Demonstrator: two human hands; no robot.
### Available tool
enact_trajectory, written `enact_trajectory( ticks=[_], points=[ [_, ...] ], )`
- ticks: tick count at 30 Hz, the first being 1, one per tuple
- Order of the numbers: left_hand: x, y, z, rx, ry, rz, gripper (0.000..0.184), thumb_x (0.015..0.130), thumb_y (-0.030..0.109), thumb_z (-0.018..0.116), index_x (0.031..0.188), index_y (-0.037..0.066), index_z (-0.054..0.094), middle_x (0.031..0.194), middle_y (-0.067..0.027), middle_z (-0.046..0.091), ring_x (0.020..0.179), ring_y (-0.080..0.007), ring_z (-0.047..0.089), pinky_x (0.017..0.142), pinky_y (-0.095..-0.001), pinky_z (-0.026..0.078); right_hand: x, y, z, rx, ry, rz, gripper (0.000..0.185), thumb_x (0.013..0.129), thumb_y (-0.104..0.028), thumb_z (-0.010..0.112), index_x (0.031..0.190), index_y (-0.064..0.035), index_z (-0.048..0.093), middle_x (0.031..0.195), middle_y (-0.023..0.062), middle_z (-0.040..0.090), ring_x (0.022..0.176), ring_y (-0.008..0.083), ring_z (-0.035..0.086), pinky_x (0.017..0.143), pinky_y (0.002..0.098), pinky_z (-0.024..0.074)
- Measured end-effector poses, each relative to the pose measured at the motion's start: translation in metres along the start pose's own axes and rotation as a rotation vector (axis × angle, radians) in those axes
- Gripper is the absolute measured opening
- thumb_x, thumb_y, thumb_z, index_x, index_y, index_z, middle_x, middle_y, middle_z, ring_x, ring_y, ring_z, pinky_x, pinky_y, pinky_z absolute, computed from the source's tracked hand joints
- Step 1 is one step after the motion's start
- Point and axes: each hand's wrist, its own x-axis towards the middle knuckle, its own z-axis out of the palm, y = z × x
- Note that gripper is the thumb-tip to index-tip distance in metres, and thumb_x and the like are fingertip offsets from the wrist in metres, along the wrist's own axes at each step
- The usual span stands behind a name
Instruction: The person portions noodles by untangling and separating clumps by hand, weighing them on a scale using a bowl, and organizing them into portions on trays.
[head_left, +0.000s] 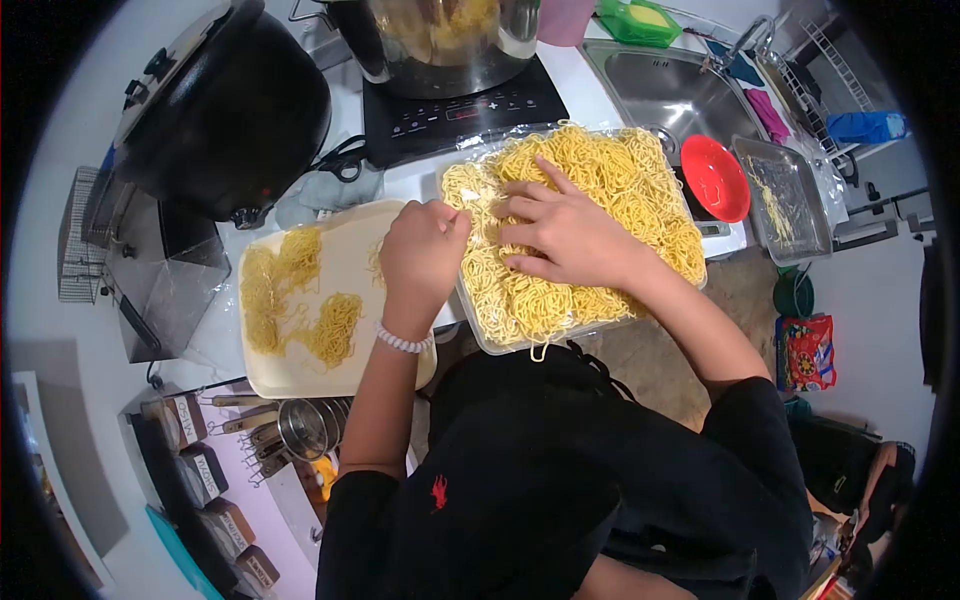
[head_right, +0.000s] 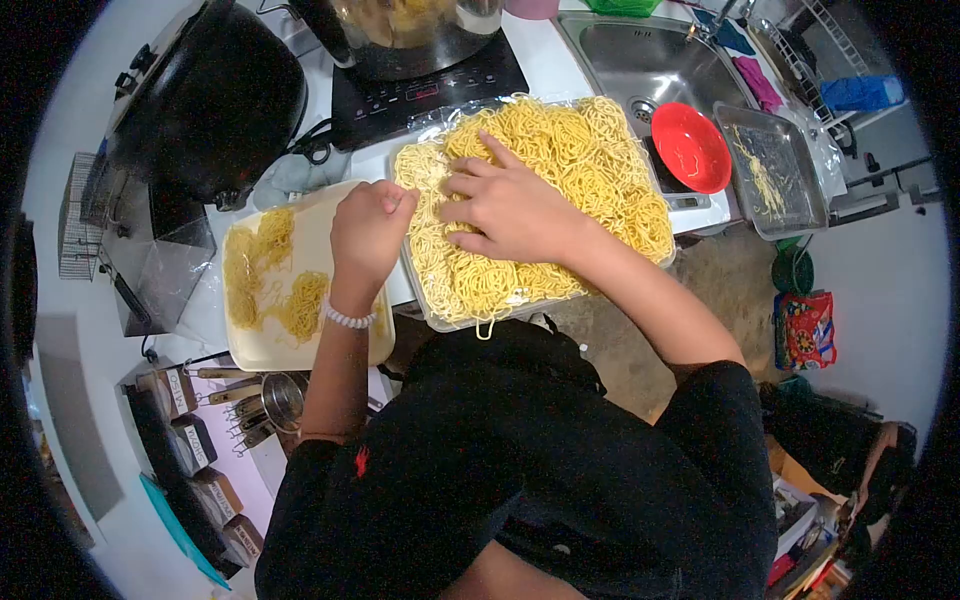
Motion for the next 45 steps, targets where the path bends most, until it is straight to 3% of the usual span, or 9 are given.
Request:
enact_trajectory(
  ticks=[4,7,10,18,27,35,40,43,45],
  points=[
    [-0.003,0.005,0.011,0.106,0.162,0.078,0.028,0.081,0.034,0.068,0.083,0.006,0.068,0.084,-0.0127,0.06,0.08,-0.0298,0.062,0.071,-0.04,0.048,-0.001,-0.001,-0.002,-0.011,-0.015,0.015,0.025,0.081,-0.026,0.063,0.101,-0.0114,0.066,0.108,0.0088,0.06,0.117,0.0268,0.052,0.112,0.0568,0.023],
    [0.001,0.008,0.015,0.09,0.147,0.09,0.025,0.08,0.03,0.069,0.083,0.005,0.065,0.089,-0.0129,0.059,0.088,-0.0311,0.059,0.074,-0.0428,0.049,0.001,-0.002,-0.005,-0.017,-0.026,0.019,0.024,0.079,-0.025,0.063,0.098,-0.0107,0.067,0.106,0.0093,0.06,0.115,0.0267,0.052,0.112,0.0574,0.0237],
    [0.005,0.008,0.016,0.059,0.155,0.1,0.029,0.081,0.033,0.069,0.085,0.005,0.065,0.088,-0.015,0.06,0.087,-0.0317,0.061,0.075,-0.0407,0.048,-0.001,-0.002,-0.002,-0.015,-0.022,0.017,0.025,0.08,-0.027,0.062,0.097,-0.0101,0.067,0.105,0.0098,0.06,0.115,0.027,0.053,0.112,0.0578,0.0242],
    [0.004,0.016,0.03,0.153,0.216,0.151,0.018,0.088,0.023,0.059,0.086,0.004,0.061,0.087,-0.0152,0.06,0.085,-0.0348,0.059,0.074,-0.0453,0.047,-0.004,-0.013,-0.002,0.003,0.014,0.009,0.038,0.086,-0.043,0.058,0.102,-0.0094,0.065,0.11,0.0145,0.059,0.118,0.0329,0.051,0.111,0.0592,0.0226],
    [0.009,0.009,0.026,0.146,0.207,0.165,0.014,0.09,0.019,0.053,0.086,0.006,0.057,0.087,-0.0112,0.061,0.085,-0.0327,0.058,0.073,-0.0449,0.048,-0.001,-0.018,0.003,0.031,-0.035,0.033,0.039,0.085,-0.046,0.058,0.105,-0.0118,0.062,0.118,0.0126,0.054,0.123,0.0315,0.046,0.112,0.0585,0.0192],
    [0.013,-0.001,0.029,0.169,0.214,0.208,0.014,0.09,0.02,0.055,0.085,0.006,0.056,0.084,-0.0115,0.059,0.082,-0.0337,0.059,0.068,-0.0453,0.049,-0.003,-0.025,0.009,0.008,-0.017,-0.002,0.045,0.081,-0.051,0.06,0.109,-0.0155,0.064,0.115,0.0184,0.055,0.12,0.0405,0.047,0.109,0.0649,0.0197],
    [0.012,-0.003,0.028,0.158,0.205,0.199,0.016,0.091,0.021,0.055,0.085,0.006,0.057,0.083,-0.0124,0.058,0.081,-0.0349,0.059,0.067,-0.0467,0.048,-0.007,-0.021,0.004,0.021,-0.127,0.025,0.046,0.081,-0.051,0.06,0.111,-0.0156,0.062,0.119,0.0164,0.052,0.125,0.0395,0.042,0.11,0.0651,0.0178],
    [0.011,-0.001,0.026,0.172,0.158,0.148,0.016,0.091,0.021,0.056,0.086,0.006,0.056,0.088,-0.0136,0.056,0.086,-0.0351,0.057,0.071,-0.0474,0.047,-0.009,-0.02,0.001,0.048,-0.121,0.025,0.048,0.083,-0.052,0.059,0.114,-0.0154,0.06,0.124,0.0163,0.05,0.129,0.0397,0.038,0.11,0.0651,0.0163],
    [0.008,0.002,0.016,0.153,0.265,0.229,0.018,0.092,0.023,0.056,0.095,0.005,0.055,0.095,-0.0154,0.055,0.094,-0.0354,0.055,0.079,-0.0464,0.045,-0.01,-0.015,-0.007,0.037,-0.018,0.053,0.051,0.083,-0.054,0.057,0.115,-0.0151,0.06,0.128,0.0171,0.049,0.131,0.0406,0.037,0.11,0.0647,0.0165]
  ],
)
